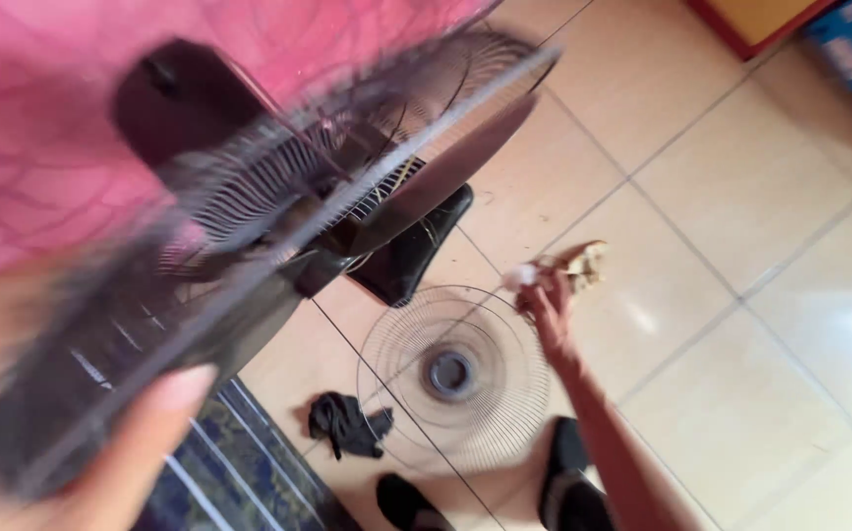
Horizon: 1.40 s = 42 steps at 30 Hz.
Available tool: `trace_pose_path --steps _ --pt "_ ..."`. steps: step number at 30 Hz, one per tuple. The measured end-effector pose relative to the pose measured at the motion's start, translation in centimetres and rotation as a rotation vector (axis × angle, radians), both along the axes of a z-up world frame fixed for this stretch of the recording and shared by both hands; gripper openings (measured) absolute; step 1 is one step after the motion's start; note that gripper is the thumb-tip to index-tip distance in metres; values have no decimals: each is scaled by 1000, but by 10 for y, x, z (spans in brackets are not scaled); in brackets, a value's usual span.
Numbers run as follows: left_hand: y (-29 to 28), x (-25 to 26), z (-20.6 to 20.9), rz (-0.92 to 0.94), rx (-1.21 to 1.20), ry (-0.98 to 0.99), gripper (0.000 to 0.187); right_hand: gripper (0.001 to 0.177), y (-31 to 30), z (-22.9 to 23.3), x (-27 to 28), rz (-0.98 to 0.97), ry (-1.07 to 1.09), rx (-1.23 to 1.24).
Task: The person assembles a standing fan by attaching the fan blades to the motor hub, securing the front grille, and plugging the unit into a wall socket. They then test the fan by turning it on.
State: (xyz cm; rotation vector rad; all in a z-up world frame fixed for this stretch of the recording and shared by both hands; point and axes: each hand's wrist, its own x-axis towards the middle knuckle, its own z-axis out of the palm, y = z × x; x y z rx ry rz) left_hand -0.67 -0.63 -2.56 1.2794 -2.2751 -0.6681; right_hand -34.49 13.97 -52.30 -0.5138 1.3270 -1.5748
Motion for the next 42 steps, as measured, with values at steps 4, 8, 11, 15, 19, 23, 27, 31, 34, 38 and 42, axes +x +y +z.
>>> trace_pose_path --steps 4,8,11,15,19,23,27,31,34,38,42 --pt "8 -17 21 99 -119 -116 47 31 4 165 66 74 -41 35" --pt "7 -24 33 112 -36 10 37 55 -33 297 116 261 113 -13" --pt "4 -23 36 80 -111 -37 43 64 -59 349 133 239 474 -13" --pt "8 -23 38 110 -19 -25 47 57 -81 364 146 135 443 80" --pt "8 -23 40 128 -11 -14 45 56 -91 366 154 70 652 -23" --pt "11 -22 40 146 18 2 42 65 -89 371 158 38 731 -106" --pt "9 -24 38 144 9 -23 44 62 -97 376 163 70 579 181" --pt "10 -25 37 138 4 -16 46 49 -93 383 162 115 419 287" --pt "7 -24 36 128 -8 -14 45 43 -93 380 161 110 515 70" --pt "8 -24 35 129 -16 -6 43 37 -88 369 161 141 547 -14" --pt "9 -25 36 143 -5 -3 41 43 -82 359 162 97 595 -108"
